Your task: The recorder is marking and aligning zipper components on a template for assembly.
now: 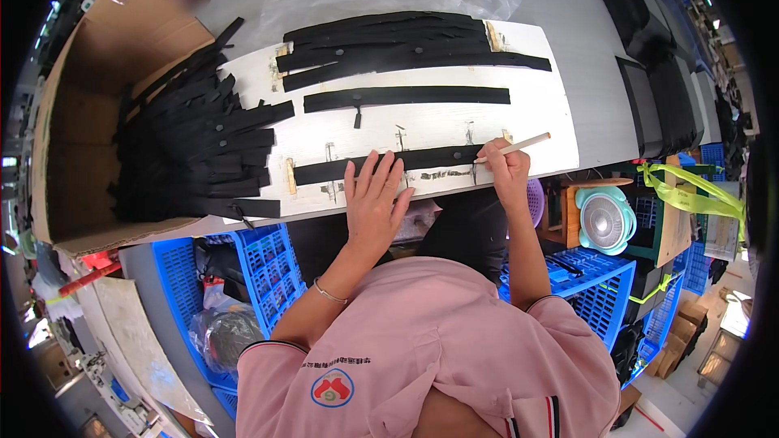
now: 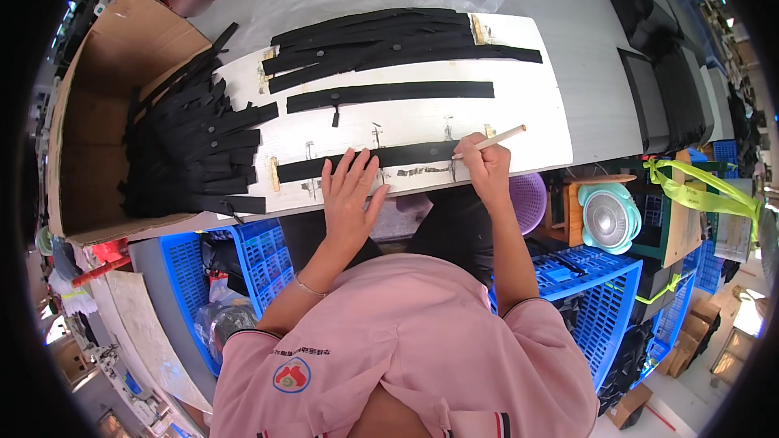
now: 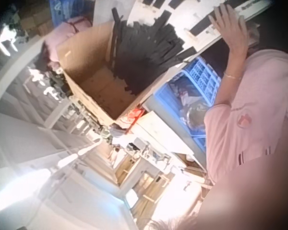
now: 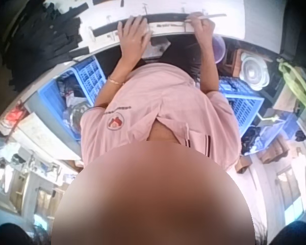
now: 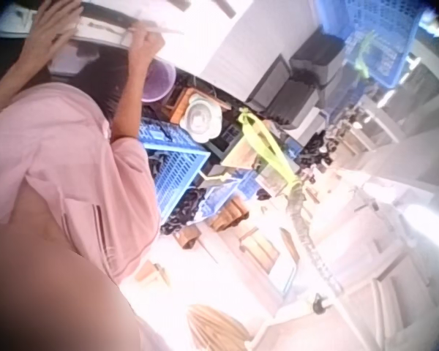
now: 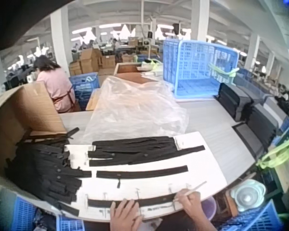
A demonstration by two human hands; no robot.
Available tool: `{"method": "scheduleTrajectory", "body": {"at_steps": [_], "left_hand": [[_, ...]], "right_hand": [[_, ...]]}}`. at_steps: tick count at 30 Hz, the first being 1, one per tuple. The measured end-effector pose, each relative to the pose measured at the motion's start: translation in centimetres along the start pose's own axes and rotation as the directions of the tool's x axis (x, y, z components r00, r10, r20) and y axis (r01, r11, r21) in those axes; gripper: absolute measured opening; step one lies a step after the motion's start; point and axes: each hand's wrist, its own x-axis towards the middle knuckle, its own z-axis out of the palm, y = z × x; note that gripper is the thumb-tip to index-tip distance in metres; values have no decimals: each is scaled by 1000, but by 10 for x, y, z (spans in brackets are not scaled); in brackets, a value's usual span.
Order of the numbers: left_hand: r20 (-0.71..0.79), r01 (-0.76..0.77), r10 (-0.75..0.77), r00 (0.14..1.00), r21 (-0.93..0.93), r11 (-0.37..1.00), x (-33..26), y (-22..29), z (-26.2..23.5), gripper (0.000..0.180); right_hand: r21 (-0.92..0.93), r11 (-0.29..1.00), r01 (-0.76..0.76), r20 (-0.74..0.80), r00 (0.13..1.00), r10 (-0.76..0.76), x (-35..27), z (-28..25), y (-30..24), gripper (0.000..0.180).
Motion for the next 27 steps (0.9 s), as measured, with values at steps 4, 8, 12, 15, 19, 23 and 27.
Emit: {"method": "scheduleTrajectory", "body": {"at_steps": [4, 8, 12, 15, 19, 23, 27], "left_hand": [[-17, 1, -1, 1000, -13, 1000, -3, -2, 4, 49], [-49, -9, 9, 999, -5, 1000, -5, -5, 5, 48], [-64, -6, 6, 998, -3, 1000, -3, -4, 6, 46], [-70, -1, 1, 998, -8, 1000, -3, -2, 5, 44], [-67, 9, -11, 998, -24, 1000, -4, -3, 4, 44], [-59, 18, -20, 998, -33, 999, -7, -2, 3, 44], [-55, 23, -26, 998, -54, 998, -7, -1, 5, 46]], "right_hand": [[44, 998, -41, -43, 998, 43, 0, 12, -20, 27], [31, 994, 103, 63, 992, -105, 1, 58, -53, 25], [3, 992, 128, 123, 984, -127, 5, 93, -44, 24], [-126, 986, 110, 133, 987, -93, 5, 101, -31, 22], [-159, 972, 174, 127, 980, -154, 5, 105, -26, 22], [-182, 965, 188, 129, 978, -166, 2, 105, -27, 22], [-209, 943, 257, 113, 965, -238, 2, 105, -23, 19]]}}
